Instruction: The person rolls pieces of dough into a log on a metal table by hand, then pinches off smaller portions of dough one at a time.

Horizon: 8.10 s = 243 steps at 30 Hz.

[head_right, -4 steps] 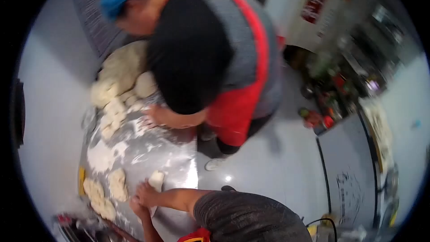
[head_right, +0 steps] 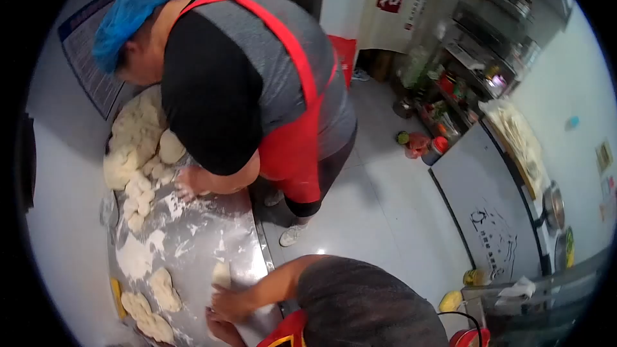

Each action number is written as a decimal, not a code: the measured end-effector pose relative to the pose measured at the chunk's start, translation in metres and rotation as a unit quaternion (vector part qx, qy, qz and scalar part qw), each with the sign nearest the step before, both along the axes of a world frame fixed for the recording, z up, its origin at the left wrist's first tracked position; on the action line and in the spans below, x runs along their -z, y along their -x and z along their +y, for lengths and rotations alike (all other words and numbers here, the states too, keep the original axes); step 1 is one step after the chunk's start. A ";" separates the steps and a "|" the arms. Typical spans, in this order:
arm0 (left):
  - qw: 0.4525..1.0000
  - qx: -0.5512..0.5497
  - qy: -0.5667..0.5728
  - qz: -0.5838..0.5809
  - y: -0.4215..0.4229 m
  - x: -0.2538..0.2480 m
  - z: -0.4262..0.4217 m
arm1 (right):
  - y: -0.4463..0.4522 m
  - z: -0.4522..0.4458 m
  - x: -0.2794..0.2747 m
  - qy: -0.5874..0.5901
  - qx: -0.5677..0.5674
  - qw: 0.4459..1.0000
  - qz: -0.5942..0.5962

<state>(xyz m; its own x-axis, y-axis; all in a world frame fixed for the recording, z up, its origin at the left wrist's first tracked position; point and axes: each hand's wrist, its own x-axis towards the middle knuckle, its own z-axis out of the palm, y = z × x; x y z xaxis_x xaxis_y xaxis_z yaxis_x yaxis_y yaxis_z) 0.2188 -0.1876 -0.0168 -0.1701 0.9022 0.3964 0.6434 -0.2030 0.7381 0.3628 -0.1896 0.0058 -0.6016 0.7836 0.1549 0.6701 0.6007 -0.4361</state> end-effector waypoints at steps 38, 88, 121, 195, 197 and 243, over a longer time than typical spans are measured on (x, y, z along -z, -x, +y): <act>0.951 -0.022 0.103 0.289 -0.009 0.012 0.045 | 0.017 0.085 0.038 -0.035 0.099 0.986 -0.126; 0.918 -0.314 -0.079 0.230 0.019 0.080 -0.032 | 0.061 0.066 0.095 -0.229 -0.183 0.952 -0.092; 0.906 -0.326 -0.005 0.269 -0.021 0.081 0.042 | 0.000 0.126 0.075 -0.173 -0.108 0.962 -0.180; 0.962 -0.022 0.175 0.211 -0.030 -0.005 -0.094 | -0.071 0.009 0.022 -0.038 -0.011 0.994 -0.098; 0.939 -0.082 0.220 0.250 -0.016 -0.001 -0.047 | -0.047 0.056 0.023 -0.018 0.007 0.982 -0.187; 0.958 -0.027 0.177 0.223 0.057 0.000 -0.087 | -0.089 0.057 0.009 -0.039 -0.120 0.991 -0.034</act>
<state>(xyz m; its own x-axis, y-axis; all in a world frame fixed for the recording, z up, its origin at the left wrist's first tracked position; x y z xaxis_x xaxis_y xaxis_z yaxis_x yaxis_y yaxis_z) 0.1618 -0.2751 -0.0164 -0.1051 0.9882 0.1117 0.9135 0.0515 0.4036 0.4516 -0.1325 -0.0030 -0.7798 0.6045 0.1629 0.5306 0.7762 -0.3406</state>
